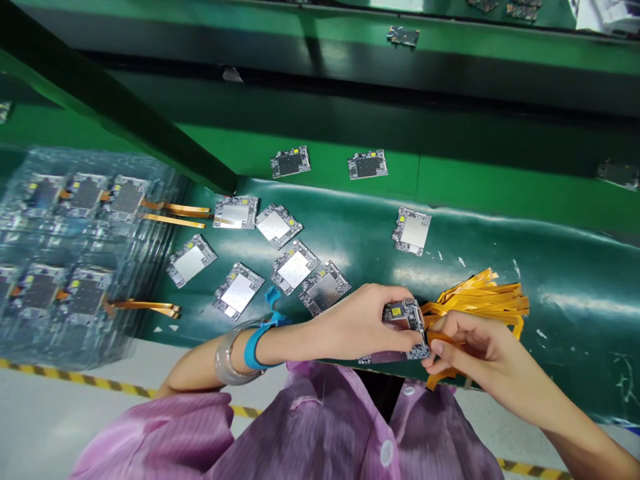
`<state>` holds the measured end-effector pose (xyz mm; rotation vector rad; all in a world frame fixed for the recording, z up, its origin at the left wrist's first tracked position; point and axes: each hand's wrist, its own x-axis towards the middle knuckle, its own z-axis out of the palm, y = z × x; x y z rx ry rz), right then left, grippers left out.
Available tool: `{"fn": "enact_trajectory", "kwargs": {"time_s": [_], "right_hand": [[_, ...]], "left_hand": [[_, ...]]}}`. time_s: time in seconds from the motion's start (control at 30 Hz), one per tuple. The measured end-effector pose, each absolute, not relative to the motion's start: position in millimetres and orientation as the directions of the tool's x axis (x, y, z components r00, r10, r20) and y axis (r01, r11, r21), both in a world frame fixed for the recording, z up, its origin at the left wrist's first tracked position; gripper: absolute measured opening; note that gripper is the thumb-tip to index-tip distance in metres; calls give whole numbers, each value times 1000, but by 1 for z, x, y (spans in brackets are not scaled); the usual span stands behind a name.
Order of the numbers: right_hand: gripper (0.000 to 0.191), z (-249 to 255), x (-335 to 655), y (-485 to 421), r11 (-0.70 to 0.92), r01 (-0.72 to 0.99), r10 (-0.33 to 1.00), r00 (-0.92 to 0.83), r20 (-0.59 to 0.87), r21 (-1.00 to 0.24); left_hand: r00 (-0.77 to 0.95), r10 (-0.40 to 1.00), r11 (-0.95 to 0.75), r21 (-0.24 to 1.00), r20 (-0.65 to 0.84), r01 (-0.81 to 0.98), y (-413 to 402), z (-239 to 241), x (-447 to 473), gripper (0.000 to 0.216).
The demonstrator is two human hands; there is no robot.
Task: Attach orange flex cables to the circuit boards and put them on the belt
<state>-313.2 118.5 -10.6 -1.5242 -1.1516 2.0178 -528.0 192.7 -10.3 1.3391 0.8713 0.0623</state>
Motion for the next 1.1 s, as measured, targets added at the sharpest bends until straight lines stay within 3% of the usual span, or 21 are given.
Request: {"fn": "enact_trajectory", "kwargs": {"time_s": [0.23,0.53,0.83,1.1], "right_hand": [[31,-11,-311,120,-620,232,630,-422,-652,-750],[34,-15,-313,120,-622,178,664,-397,-634,-763],[24,-22,-316,122,-590,224,660,-419,-624,-775],[21,-35,-317,135,-565,105,762,-312,-567,-818]], "left_hand": [[696,490,247,849,-525,467,190,-9,-527,12],[695,499,276,855,-519,440,190,-11,-526,15],[661,587,140,863,-467,486,196,-26,-520,45],[671,623,135,900,-402,414,201,-22,-523,34]]}}
